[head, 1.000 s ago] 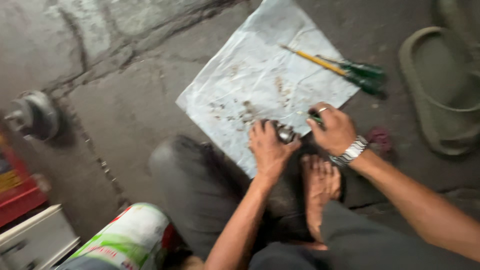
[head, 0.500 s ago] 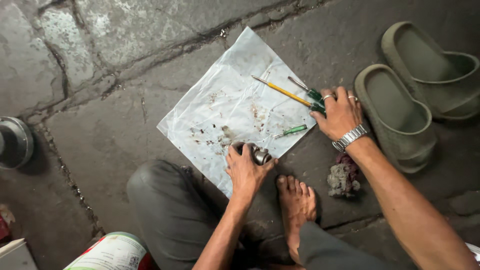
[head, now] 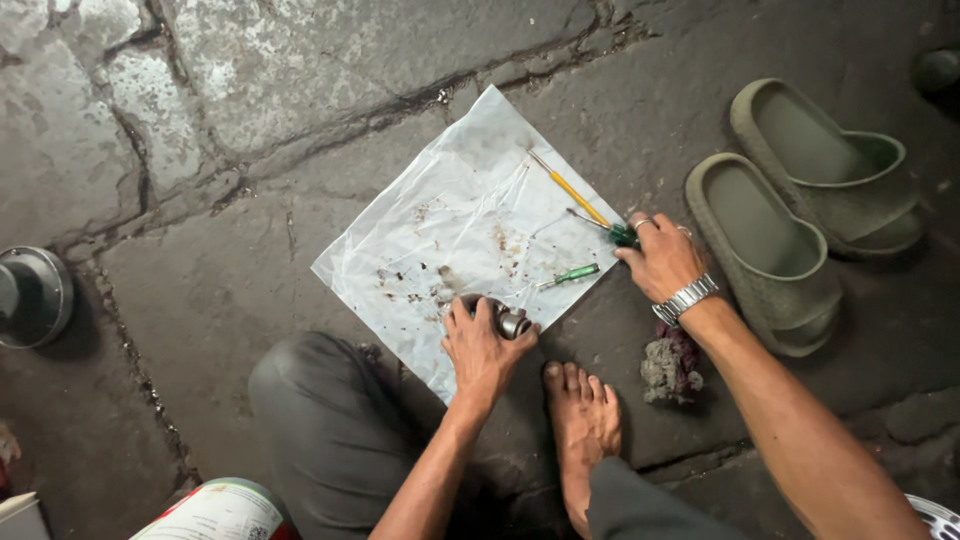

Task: The person is sitting on the floor and repairing a mechanical part. They use a screwdriver to disassemble and reassemble the part, placing small components on a plastic sheet. The person also uses a cloth to clean the part.

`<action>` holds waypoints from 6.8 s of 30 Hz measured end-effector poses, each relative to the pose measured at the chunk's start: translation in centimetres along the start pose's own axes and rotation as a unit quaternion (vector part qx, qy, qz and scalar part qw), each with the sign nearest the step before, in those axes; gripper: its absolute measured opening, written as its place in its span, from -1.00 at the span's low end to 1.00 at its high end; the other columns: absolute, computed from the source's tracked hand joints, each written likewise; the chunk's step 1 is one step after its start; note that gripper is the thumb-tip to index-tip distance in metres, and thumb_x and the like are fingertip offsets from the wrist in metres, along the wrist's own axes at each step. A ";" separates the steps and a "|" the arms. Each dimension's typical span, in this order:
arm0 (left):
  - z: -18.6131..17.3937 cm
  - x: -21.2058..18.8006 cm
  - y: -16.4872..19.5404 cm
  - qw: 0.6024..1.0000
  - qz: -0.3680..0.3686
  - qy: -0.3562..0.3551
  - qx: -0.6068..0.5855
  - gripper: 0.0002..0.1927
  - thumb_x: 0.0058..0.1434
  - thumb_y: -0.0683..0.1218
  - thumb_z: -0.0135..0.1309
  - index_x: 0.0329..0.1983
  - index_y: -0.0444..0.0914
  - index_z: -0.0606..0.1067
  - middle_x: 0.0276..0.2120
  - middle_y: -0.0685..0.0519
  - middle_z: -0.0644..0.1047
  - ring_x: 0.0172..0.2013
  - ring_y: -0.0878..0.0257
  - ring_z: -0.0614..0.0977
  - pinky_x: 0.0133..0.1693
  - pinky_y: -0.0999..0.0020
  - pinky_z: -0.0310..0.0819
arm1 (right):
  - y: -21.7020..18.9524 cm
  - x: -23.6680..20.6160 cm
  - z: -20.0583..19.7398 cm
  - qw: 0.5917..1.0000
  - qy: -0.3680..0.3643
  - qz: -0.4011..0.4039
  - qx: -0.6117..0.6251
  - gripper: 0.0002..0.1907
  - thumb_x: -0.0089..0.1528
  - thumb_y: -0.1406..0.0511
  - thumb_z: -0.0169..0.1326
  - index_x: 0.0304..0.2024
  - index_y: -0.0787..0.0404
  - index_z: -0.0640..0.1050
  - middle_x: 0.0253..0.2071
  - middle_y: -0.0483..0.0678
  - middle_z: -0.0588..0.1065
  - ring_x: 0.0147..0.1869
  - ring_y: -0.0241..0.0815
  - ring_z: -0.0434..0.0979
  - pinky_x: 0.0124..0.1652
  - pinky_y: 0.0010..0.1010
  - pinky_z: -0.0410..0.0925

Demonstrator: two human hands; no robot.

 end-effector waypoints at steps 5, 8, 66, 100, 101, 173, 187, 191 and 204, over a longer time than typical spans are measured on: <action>-0.2 0.0 -0.3 1.000 0.016 0.017 0.000 -0.31 -0.16 0.25 0.40 -0.09 -0.25 0.50 0.10 -0.19 0.34 0.16 -0.21 0.32 0.03 -0.28 0.26 | -1.3 -1.3 -1.6 0.993 0.102 -0.028 -0.051 -0.22 0.04 0.14 0.39 0.26 0.19 0.44 0.07 0.24 0.36 0.12 0.33 0.37 0.05 0.12 0.29; -0.1 0.1 -0.7 1.000 0.012 0.014 0.000 -0.29 -0.18 0.25 0.40 -0.07 -0.24 0.50 0.10 -0.19 0.34 0.16 -0.22 0.32 0.03 -0.28 0.27 | -1.7 -2.0 -1.3 0.992 0.122 -0.011 -0.029 -0.24 0.03 0.15 0.39 0.24 0.20 0.45 0.10 0.23 0.33 0.15 0.31 0.35 0.07 0.09 0.29; -0.5 0.2 -1.2 0.995 0.068 0.052 -0.043 -0.39 -0.15 0.21 0.38 -0.14 -0.24 0.53 0.01 -0.15 0.40 0.08 -0.20 0.39 -0.04 -0.25 0.28 | 0.3 -13.9 -0.6 0.957 0.066 -0.247 0.140 -0.67 0.30 0.07 0.16 0.12 -0.16 0.56 -0.38 -0.17 0.49 -0.41 -0.35 0.51 -0.44 -0.61 0.34; -0.9 0.8 0.1 0.979 0.135 0.152 -0.003 -0.33 -0.20 0.22 0.40 -0.15 -0.29 0.51 0.04 -0.27 0.39 0.02 -0.28 0.41 -0.06 -0.23 0.30 | -1.2 -12.4 1.3 0.861 -0.103 -0.453 -0.204 -0.19 -0.02 0.36 0.07 0.35 0.03 0.45 -0.33 -0.02 0.46 -0.54 -0.15 0.51 -0.57 -0.34 0.47; -0.4 1.1 -0.1 0.983 0.119 0.138 -0.008 -0.36 -0.18 0.22 0.39 -0.16 -0.27 0.51 0.00 -0.21 0.42 0.01 -0.23 0.43 -0.05 -0.19 0.31 | -0.4 -12.0 1.8 0.865 -0.135 -0.443 -0.193 -0.18 -0.02 0.35 0.08 0.36 0.04 0.43 -0.34 -0.03 0.45 -0.53 -0.15 0.51 -0.56 -0.33 0.48; 3.2 1.8 -3.4 0.976 0.032 -0.058 -0.208 -0.45 -0.05 0.19 0.33 -0.12 -0.25 0.55 -0.15 -0.05 0.54 -0.12 -0.04 0.58 -0.05 0.05 0.45 | 0.2 -7.7 1.1 0.909 -0.162 -0.306 -0.233 -0.44 0.19 -0.03 0.09 0.16 0.06 0.54 -0.46 -0.07 0.46 -0.63 -0.16 0.52 -0.60 -0.30 0.42; 3.9 2.7 -4.3 0.958 -0.038 -0.129 -0.252 -0.49 0.03 0.17 0.29 -0.11 -0.27 0.56 -0.17 -0.04 0.56 -0.14 0.00 0.59 -0.07 0.09 0.46 | 3.5 -2.6 5.7 0.844 -0.419 -0.170 -0.288 -0.41 0.24 -0.15 -0.14 0.28 -0.22 0.39 -0.47 -0.13 0.43 -0.59 -0.18 0.56 -0.55 -0.28 0.45; 3.5 3.2 -5.3 0.953 -0.066 -0.142 -0.259 -0.50 0.05 0.17 0.28 -0.11 -0.28 0.57 -0.18 -0.03 0.56 -0.15 0.01 0.59 -0.07 0.11 0.46 | 3.6 -1.5 6.7 0.834 -0.420 -0.174 -0.313 -0.44 0.22 -0.17 -0.10 0.25 -0.33 0.45 -0.54 -0.15 0.38 -0.65 -0.24 0.50 -0.57 -0.31 0.40; 2.7 3.9 -7.6 0.936 -0.119 -0.160 -0.292 -0.52 0.11 0.16 0.25 -0.10 -0.30 0.58 -0.20 -0.02 0.58 -0.17 0.05 0.59 -0.08 0.15 0.47 | 11.4 -6.7 12.3 0.868 -0.412 -0.095 0.260 -0.55 0.52 0.18 -0.20 0.36 0.32 0.30 -0.04 0.24 0.54 -0.11 -0.10 0.66 -0.13 -0.29 0.50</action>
Point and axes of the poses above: each hand's wrist, its own x-axis towards the middle knuckle, its own z-axis out of the palm, y = z × x, the point moved 8 cm from there along x, towards the middle knuckle
